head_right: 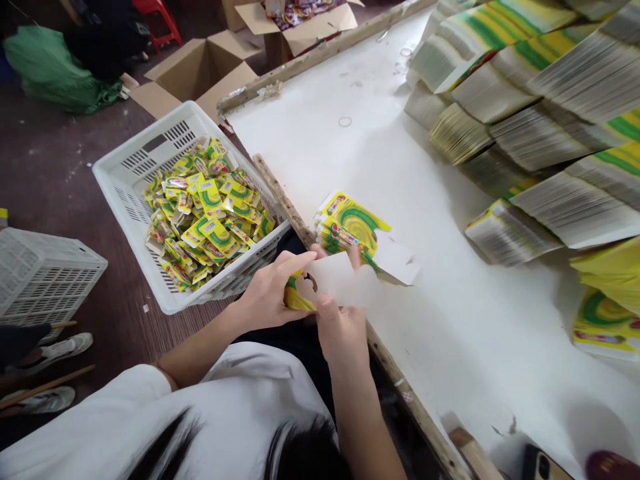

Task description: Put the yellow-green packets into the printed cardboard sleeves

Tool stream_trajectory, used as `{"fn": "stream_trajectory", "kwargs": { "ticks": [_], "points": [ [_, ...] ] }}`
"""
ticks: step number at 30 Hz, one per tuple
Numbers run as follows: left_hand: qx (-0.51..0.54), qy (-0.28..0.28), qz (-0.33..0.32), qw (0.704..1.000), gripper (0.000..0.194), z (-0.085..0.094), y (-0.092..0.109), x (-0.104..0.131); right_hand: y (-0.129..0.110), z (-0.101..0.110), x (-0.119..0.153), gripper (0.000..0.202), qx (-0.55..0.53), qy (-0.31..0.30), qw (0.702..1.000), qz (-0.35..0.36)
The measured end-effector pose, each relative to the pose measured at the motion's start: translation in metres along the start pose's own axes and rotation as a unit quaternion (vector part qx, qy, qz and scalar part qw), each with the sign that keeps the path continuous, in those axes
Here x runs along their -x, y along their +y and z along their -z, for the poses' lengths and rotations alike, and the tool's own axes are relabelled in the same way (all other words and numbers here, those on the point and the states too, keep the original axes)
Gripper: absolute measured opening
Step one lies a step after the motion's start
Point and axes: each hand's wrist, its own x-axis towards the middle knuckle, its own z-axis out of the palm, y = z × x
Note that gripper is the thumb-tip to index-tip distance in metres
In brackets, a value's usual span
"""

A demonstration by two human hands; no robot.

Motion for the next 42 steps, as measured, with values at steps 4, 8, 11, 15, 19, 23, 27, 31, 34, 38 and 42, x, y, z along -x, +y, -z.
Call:
{"fn": "stream_trajectory", "kwargs": {
  "ticks": [4, 8, 11, 15, 19, 23, 27, 31, 34, 38, 42],
  "points": [
    [-0.030, -0.010, -0.030, 0.999, 0.046, -0.006, -0.005, 0.002, 0.000, 0.008, -0.003, 0.070, -0.093, -0.094, 0.983, -0.129],
    [-0.055, -0.024, -0.034, 0.998, 0.044, -0.005, -0.007, 0.004, 0.006, 0.008, -0.003, 0.071, -0.081, -0.085, 0.986, -0.115],
    [-0.043, -0.040, 0.018, 0.998, 0.061, -0.003, -0.008, 0.005, 0.007, 0.006, 0.001, 0.074, 0.008, -0.060, 0.998, -0.008],
    [-0.001, -0.031, 0.060, 0.998, 0.070, -0.003, -0.011, 0.005, 0.002, 0.002, 0.005, 0.063, 0.249, -0.069, 0.959, 0.120],
    [-0.018, 0.097, 0.067, 0.993, 0.073, 0.001, -0.009, 0.004, 0.002, 0.001, 0.003, 0.057, 0.245, -0.005, 0.958, 0.151],
    [0.117, 0.223, 0.132, 0.959, 0.087, 0.006, 0.002, 0.001, 0.006, 0.003, -0.001, 0.053, 0.150, 0.099, 0.980, 0.090],
    [0.406, 0.303, 0.170, 0.845, 0.059, 0.005, 0.016, -0.009, 0.010, -0.002, -0.002, 0.054, 0.215, 0.022, 0.962, 0.167],
    [0.503, 0.375, 0.200, 0.752, 0.040, 0.007, 0.018, -0.019, 0.011, -0.006, -0.003, 0.049, 0.277, -0.011, 0.937, 0.212],
    [0.522, 0.386, 0.224, 0.727, 0.037, 0.009, 0.013, -0.024, 0.010, -0.004, -0.004, 0.048, 0.297, -0.043, 0.929, 0.215],
    [0.544, 0.393, 0.255, 0.696, 0.028, 0.005, 0.013, -0.026, 0.012, -0.005, -0.006, 0.049, 0.309, -0.024, 0.925, 0.219],
    [0.545, 0.380, 0.263, 0.699, 0.029, -0.001, 0.020, -0.023, 0.018, -0.009, -0.008, 0.047, 0.316, 0.025, 0.923, 0.220]
  ]
}}
